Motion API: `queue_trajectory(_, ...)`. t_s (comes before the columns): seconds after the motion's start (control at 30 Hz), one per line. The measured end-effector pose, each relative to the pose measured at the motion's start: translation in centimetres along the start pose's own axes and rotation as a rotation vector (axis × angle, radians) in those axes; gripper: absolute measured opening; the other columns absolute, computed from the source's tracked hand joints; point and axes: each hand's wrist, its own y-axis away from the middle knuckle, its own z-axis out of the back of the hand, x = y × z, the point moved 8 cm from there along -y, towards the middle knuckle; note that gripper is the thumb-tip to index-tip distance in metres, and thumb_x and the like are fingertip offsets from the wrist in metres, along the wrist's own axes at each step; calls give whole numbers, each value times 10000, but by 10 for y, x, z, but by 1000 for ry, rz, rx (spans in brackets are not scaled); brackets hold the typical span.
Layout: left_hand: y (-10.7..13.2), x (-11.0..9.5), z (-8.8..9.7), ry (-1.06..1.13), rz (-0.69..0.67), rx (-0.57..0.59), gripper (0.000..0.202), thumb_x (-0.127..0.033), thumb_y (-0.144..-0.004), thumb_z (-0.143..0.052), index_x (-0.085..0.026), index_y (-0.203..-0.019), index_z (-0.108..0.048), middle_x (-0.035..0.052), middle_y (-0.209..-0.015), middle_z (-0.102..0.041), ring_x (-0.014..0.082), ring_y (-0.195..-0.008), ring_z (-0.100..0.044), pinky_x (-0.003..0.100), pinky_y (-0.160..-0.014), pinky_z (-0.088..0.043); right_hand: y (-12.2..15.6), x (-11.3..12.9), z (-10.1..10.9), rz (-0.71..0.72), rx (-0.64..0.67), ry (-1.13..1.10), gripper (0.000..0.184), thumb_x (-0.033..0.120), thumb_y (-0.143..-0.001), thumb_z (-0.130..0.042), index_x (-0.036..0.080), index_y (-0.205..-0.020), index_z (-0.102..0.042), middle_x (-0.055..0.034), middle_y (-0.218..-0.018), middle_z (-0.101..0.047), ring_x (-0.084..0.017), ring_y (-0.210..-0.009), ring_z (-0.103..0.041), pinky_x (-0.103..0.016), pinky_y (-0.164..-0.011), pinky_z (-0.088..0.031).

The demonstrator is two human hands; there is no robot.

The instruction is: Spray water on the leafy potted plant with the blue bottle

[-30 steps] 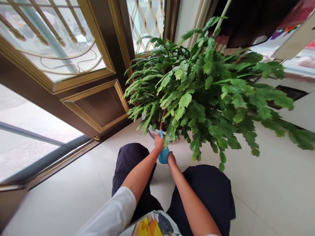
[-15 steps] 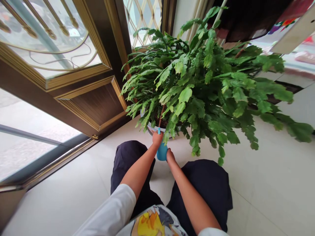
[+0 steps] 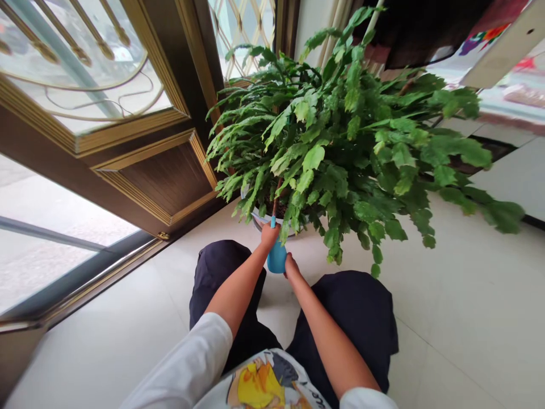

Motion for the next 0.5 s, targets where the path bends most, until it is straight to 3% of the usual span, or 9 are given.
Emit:
queue_trajectory(0.1,-1,-6,0,68,-51,7,143,-220,-860,-536,-184,-869,-674,123,-882,-722,261,-930,-667,380,-879,-484,0,9,12,53,-53,13,320,407,-1022,-489,183,-1194,-639,-101,-1193,-673,-236,-1070,-661,-452,-936,-554)
queue_trajectory(0.2,5,-21,-2,148,-170,70,109,-193,-818,-567,-199,-874,-660,90,-892,-714,235,-934,-652,369,-912,-489,5,33,23,253,-68,-7,347,417,-990,-417,242,-1184,-644,-84,-1200,-697,-255,-1184,-630,-439,-1033,-498)
queue_trajectory(0.37,28,-47,-8,252,-386,241,203,-207,-745,-669,-207,-948,-648,92,-998,-711,260,-980,-651,393,-929,-509,13,71,26,577,1,-49,472,446,-748,-704,255,-1173,-632,-68,-1193,-719,-267,-1238,-620,-393,-1059,-487)
queue_trajectory(0.5,40,-52,-7,227,-472,290,328,-278,-806,-660,-179,-1114,-610,161,-1137,-679,320,-1088,-629,463,-1007,-469,12,77,23,657,-48,-51,581,438,-581,-812,238,-1095,-629,-102,-1072,-749,-340,-1062,-688,-472,-944,-537)
